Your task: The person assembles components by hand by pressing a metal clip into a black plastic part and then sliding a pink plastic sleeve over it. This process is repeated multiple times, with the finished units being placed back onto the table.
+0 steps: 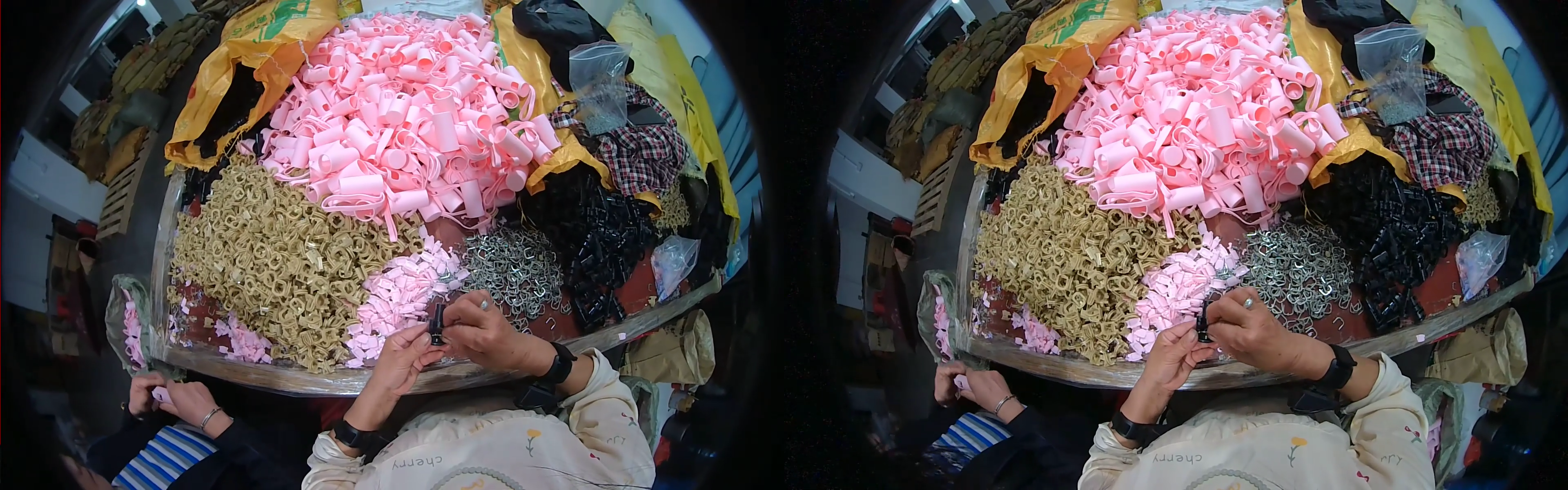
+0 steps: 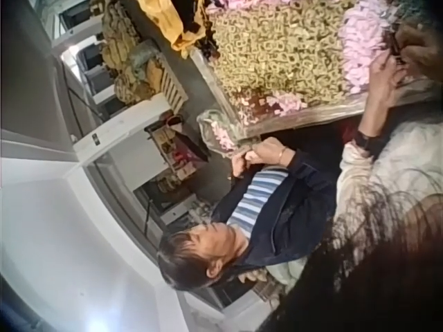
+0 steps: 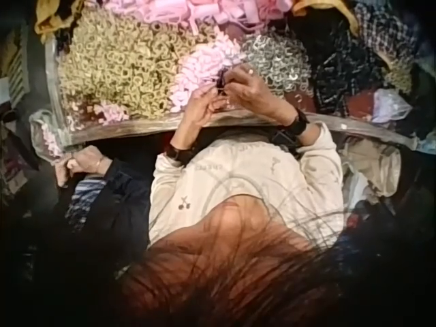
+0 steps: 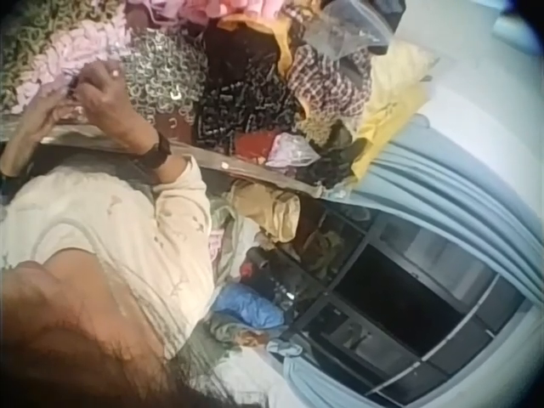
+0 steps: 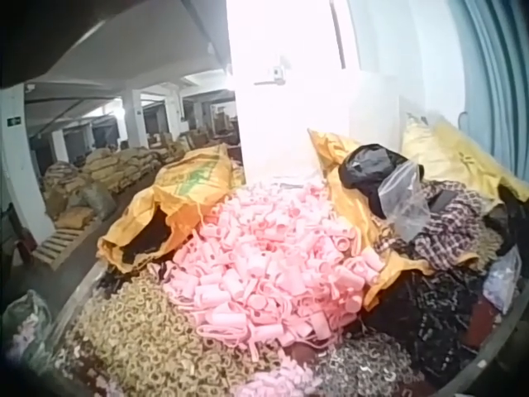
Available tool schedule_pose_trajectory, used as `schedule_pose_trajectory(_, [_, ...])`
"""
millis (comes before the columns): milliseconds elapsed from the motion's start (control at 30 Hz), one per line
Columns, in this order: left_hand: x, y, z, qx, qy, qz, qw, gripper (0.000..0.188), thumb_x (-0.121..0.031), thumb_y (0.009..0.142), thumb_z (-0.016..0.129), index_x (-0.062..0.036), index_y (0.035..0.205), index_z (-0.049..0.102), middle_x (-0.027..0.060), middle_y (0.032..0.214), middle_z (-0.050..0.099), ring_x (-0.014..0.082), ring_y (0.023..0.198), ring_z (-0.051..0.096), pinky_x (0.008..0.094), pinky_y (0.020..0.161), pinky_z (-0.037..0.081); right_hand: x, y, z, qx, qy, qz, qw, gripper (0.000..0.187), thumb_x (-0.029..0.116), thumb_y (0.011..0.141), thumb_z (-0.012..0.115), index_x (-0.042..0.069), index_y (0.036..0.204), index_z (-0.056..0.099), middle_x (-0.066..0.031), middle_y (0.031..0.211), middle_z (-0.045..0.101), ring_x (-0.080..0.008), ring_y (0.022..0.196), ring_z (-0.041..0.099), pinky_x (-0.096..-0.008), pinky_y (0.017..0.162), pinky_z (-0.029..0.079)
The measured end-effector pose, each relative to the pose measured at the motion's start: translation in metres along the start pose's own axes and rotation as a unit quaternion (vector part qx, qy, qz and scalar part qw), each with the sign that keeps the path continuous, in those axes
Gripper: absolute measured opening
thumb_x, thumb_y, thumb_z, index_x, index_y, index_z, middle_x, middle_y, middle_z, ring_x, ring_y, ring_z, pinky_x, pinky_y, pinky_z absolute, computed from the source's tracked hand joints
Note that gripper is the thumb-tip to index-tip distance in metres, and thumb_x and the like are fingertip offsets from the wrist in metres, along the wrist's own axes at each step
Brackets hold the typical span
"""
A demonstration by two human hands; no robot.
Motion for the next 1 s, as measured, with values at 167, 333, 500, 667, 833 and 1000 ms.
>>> schedule_pose_trajectory(167, [-0.001,0.000,-0.001,0.024,-0.019,-0.007,1.000,0.027,-0.008,0.083,0.048,0.0045,0.107,0.047,0.0124,0.096,0.056,0.0216,0.082,0.059,0.0266,0.072,0.050,0.002,0.001,-0.001,0.002,0.004,0.015,1.000,0.012,0.005,0.056,0.058,0.007,0.065,0.050,-0.0022,0.081,0.046,-0.0183,0.075,0.044,-0.0311,0.069,0.033])
schedule_pose_trajectory(333, [0.001,0.001,-0.004,0.021,-0.027,-0.010,0.999,0.026,-0.007,0.083,0.048,0.0047,0.106,0.048,0.0125,0.095,0.057,0.0230,0.081,0.059,0.0291,0.072,0.050,0.001,0.000,0.001,0.016,0.000,0.008,1.000,0.013,0.006,0.055,0.058,0.007,0.065,0.050,-0.0025,0.082,0.046,-0.0183,0.075,0.044,-0.0311,0.069,0.033])
schedule_pose_trajectory(500, [-0.001,0.001,-0.007,-0.014,-0.008,-0.031,0.999,0.024,-0.005,0.082,0.048,0.0048,0.103,0.049,0.0137,0.092,0.058,0.0254,0.079,0.060,0.0339,0.072,0.051,0.001,0.001,0.001,0.057,0.008,0.024,0.998,0.016,0.003,0.058,0.059,0.006,0.071,0.051,-0.0037,0.083,0.046,-0.0201,0.076,0.045,-0.0309,0.069,0.035])
schedule_pose_trajectory(667, [-0.003,0.002,-0.009,-0.024,0.002,-0.041,0.999,0.023,-0.002,0.080,0.049,0.0064,0.101,0.049,0.0152,0.091,0.057,0.0253,0.078,0.060,0.0324,0.071,0.052,-0.004,-0.006,0.014,-0.002,0.132,0.173,0.976,0.017,0.001,0.063,0.059,0.005,0.076,0.050,-0.0049,0.082,0.045,-0.0228,0.077,0.045,-0.0309,0.068,0.038])
schedule_pose_trajectory(833, [-0.008,-0.004,-0.014,-0.014,-0.018,-0.031,0.999,0.024,-0.003,0.080,0.050,0.0075,0.102,0.048,0.0182,0.092,0.056,0.0253,0.080,0.060,0.0312,0.071,0.052,-0.019,-0.007,0.020,0.022,0.412,0.342,0.844,0.020,0.001,0.066,0.059,0.005,0.083,0.050,-0.0066,0.082,0.047,-0.0233,0.075,0.047,-0.0292,0.064,0.041])
schedule_pose_trajectory(1000, [-0.023,-0.015,-0.015,-0.023,-0.017,0.027,0.999,0.025,-0.006,0.080,0.050,0.0056,0.103,0.049,0.0164,0.093,0.057,0.0220,0.080,0.060,0.0264,0.070,0.051,-0.043,0.026,0.021,0.141,0.229,0.170,0.948,0.023,0.006,0.066,0.059,0.007,0.088,0.051,-0.0060,0.082,0.049,-0.0207,0.074,0.051,-0.0297,0.064,0.041])
Point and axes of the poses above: each hand's wrist, its own y-axis towards the middle knuckle, its own z-axis out of the palm, x = y × z, the point moved 1 cm from there along y, towards the middle knuckle
